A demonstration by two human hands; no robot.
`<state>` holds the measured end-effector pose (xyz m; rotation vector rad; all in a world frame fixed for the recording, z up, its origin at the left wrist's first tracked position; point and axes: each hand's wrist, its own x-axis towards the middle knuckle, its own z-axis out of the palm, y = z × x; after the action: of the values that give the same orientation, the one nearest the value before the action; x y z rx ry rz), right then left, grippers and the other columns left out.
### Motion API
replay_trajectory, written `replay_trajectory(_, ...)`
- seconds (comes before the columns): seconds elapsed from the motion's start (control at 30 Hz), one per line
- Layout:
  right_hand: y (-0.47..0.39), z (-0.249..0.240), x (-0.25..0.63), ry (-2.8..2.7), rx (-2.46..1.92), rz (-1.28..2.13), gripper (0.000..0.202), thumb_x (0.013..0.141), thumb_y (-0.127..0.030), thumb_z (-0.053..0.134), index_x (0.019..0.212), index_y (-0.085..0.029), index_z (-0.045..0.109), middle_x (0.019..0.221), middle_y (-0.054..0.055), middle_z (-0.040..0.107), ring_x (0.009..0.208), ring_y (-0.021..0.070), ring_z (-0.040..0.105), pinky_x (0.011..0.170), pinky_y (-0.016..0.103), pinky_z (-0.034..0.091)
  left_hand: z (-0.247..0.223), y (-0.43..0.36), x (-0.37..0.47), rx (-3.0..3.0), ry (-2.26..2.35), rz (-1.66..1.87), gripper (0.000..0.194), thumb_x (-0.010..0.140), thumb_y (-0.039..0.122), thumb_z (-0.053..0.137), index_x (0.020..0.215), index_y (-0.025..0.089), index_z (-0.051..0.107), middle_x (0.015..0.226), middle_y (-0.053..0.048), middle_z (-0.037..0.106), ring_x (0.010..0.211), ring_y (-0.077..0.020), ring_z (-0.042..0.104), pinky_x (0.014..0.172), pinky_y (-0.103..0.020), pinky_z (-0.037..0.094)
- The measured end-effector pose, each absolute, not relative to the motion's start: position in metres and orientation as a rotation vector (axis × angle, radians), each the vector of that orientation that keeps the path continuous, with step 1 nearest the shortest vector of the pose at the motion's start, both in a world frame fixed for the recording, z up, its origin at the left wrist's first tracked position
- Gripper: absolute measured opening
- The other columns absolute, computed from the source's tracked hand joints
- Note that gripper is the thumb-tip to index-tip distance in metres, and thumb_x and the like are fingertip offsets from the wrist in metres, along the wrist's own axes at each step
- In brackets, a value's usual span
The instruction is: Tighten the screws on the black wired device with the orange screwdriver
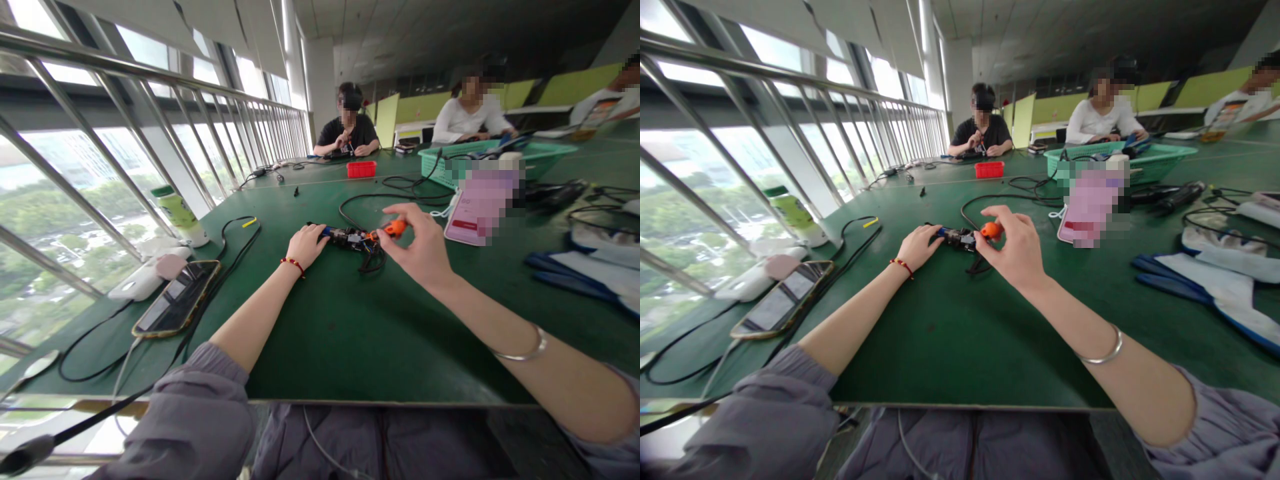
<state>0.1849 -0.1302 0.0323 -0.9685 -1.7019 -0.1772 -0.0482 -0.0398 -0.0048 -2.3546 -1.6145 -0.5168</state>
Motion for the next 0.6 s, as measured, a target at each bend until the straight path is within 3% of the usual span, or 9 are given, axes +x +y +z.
replay_trajectory(0.1,-0.1299,0.0331,0.1855,-1.694,-0.925,-0.171,0.030,0.074,-0.024,0.058,0.103,-0.022,0.056,0.089,0.004,0.066,0.079,0.0208,0.062,0.080,0.037,0.047,-0.0043,-0.0405,-0.0471,-2.336,-1.630,-0.520,0.036,0.094,0.032,0.042,0.125,0.018,0.056,0.114,-0.008,0.064,0.105,-0.0218,0.057,0.092,-0.032,0.046)
replay_trajectory(0.27,-0.1288,0.0317,0.1846,-1.709,-0.992,-0.202,0.013,0.075,-0.032,0.061,0.085,-0.023,0.059,0.061,-0.002,0.060,0.063,0.0189,0.059,0.080,0.037,0.046,-0.0051,-0.0393,-0.0464,-2.324,-1.649,-0.529,0.035,0.095,0.024,0.040,0.125,0.018,0.056,0.112,-0.008,0.064,0.104,-0.0218,0.057,0.091,-0.032,0.046)
replay_trajectory(0.47,-0.1283,0.0313,0.1851,-1.698,-0.904,-0.204,0.029,0.074,-0.025,0.058,0.102,-0.022,0.057,0.088,0.003,0.067,0.076,0.0197,0.062,0.080,0.036,0.046,-0.0073,-0.0377,-0.0480,-2.321,-1.619,-0.556,0.041,0.090,0.011,0.037,0.125,0.017,0.057,0.111,-0.010,0.063,0.102,-0.0220,0.058,0.090,-0.033,0.047)
replay_trajectory(0.6,-0.1282,0.0304,0.1847,-1.723,-0.969,-0.199,0.012,0.076,-0.030,0.060,0.086,-0.023,0.059,0.063,-0.002,0.061,0.067,0.0197,0.060,0.081,0.038,0.045,-0.0091,-0.0370,-0.0493,-2.343,-1.573,-0.610,0.047,0.083,0.001,0.037,0.122,0.018,0.058,0.112,-0.010,0.061,0.105,-0.0227,0.057,0.092,-0.034,0.047)
